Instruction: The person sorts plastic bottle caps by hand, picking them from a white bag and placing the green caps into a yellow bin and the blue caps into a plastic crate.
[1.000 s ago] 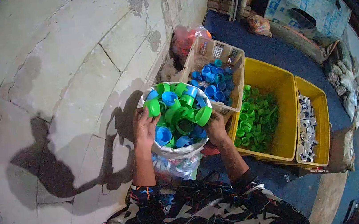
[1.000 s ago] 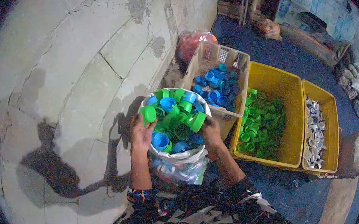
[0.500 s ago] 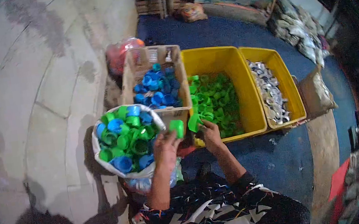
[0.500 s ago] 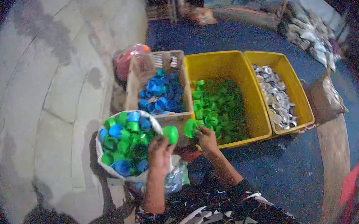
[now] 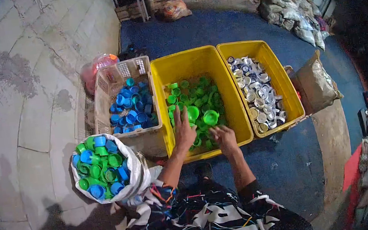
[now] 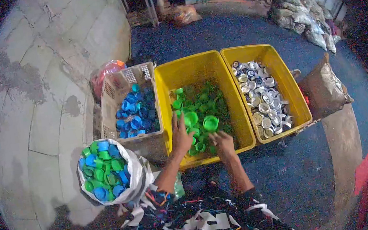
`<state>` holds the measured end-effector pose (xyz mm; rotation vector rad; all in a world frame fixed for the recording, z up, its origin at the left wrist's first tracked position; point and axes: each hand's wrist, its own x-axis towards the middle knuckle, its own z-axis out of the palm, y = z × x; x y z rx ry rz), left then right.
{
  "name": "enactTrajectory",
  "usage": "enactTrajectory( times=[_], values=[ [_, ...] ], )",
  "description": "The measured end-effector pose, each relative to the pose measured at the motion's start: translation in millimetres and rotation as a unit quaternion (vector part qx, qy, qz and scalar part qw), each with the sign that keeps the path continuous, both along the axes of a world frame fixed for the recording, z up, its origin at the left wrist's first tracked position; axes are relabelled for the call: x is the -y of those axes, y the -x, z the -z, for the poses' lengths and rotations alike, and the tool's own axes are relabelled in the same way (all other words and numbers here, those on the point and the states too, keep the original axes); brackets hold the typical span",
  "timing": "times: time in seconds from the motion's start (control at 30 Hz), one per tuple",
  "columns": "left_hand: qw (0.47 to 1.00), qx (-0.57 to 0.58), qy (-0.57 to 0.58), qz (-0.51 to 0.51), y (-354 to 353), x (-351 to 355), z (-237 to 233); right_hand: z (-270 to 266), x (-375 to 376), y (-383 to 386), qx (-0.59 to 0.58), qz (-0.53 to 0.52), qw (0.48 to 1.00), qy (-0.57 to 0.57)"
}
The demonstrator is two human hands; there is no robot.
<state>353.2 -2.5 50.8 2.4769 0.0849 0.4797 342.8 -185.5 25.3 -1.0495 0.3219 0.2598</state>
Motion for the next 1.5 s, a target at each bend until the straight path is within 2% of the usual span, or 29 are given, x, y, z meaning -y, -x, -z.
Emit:
enactTrajectory(
  times=[0.03,0.07,0.13,0.17,0.2,0.27,0.3,0.37,0.4,0.5,0.6,0.63,0.67,0.73,0.8,0.87,0.97,1.0,1.07,1.1,1.17,1.3,1.4,1.5],
  values=[
    [0.999,0.002,-0.048,-0.005,-7,3,-1,11,6,-11,0.004,-0.012,1.0,-0.017],
    [0.998,-0.029,-0.049,0.003,-6,5,-1,30,15,-27,0.009,-0.024,0.999,-0.035],
    [0.995,-0.089,-0.051,0.017,4,6,-5,20,15,-38,-0.002,-0.019,0.999,-0.049],
    [0.997,-0.043,-0.069,0.001,12,5,1,16,16,-35,-0.021,-0.005,0.999,-0.045],
    [0.998,-0.048,-0.034,0.006,20,2,7,9,10,-28,-0.043,0.005,0.998,-0.041],
    [0.998,-0.057,0.037,-0.003,42,-12,14,31,8,-23,-0.074,-0.005,0.997,-0.028],
    [0.998,-0.039,0.049,-0.015,56,-18,7,48,6,-15,-0.02,-0.042,0.998,0.033],
    [0.998,0.005,0.054,-0.025,79,-31,2,83,-2,-7,0.005,-0.072,0.997,-0.008],
    [0.998,0.011,0.044,-0.041,93,-41,-4,59,-11,2,-0.073,-0.05,0.994,-0.065],
    [0.997,0.034,0.015,-0.064,125,-66,-18,41,-47,17,-0.079,-0.1,0.991,-0.034],
    [0.99,0.075,0.03,-0.119,163,-93,-55,10,-90,28,-0.013,-0.177,0.982,0.072],
    [0.989,0.08,0.03,-0.122,176,-107,-64,12,-104,29,0.031,-0.192,0.979,0.053],
    [0.987,0.089,0.039,-0.131,188,-121,-71,12,-115,32,0.055,-0.212,0.972,0.082],
    [0.983,0.081,0.009,-0.166,216,-153,-98,-23,-150,46,0.102,-0.245,0.954,0.14],
    [0.972,0.057,-0.099,-0.203,237,-198,-103,-17,-178,57,0.184,-0.267,0.927,0.185],
    [0.97,0.001,-0.145,-0.194,256,-244,-104,-23,-202,75,0.278,-0.277,0.891,0.228],
    [0.953,-0.041,-0.224,-0.197,267,-288,-109,-60,-217,108,0.255,-0.335,0.892,0.162],
    [0.959,-0.064,-0.21,-0.181,267,-298,-108,-71,-220,117,0.247,-0.353,0.891,0.143],
    [0.966,-0.111,-0.181,-0.149,266,-314,-100,-71,-229,128,0.328,-0.334,0.85,0.241],
    [0.962,-0.112,-0.209,-0.135,264,-321,-93,-70,-231,132,0.366,-0.324,0.823,0.29],
    [0.971,-0.105,-0.184,-0.109,262,-334,-79,-69,-236,141,0.435,-0.304,0.756,0.383],
    [0.978,-0.153,-0.106,-0.095,264,-345,-92,-79,-247,147,0.521,-0.296,0.69,0.406],
    [0.986,-0.059,-0.069,-0.139,276,-340,-97,-99,-266,145,0.566,-0.314,0.634,0.424],
    [0.989,-0.044,0.005,-0.141,284,-342,-98,-104,-293,137,0.611,-0.34,0.561,0.443]
  ],
)
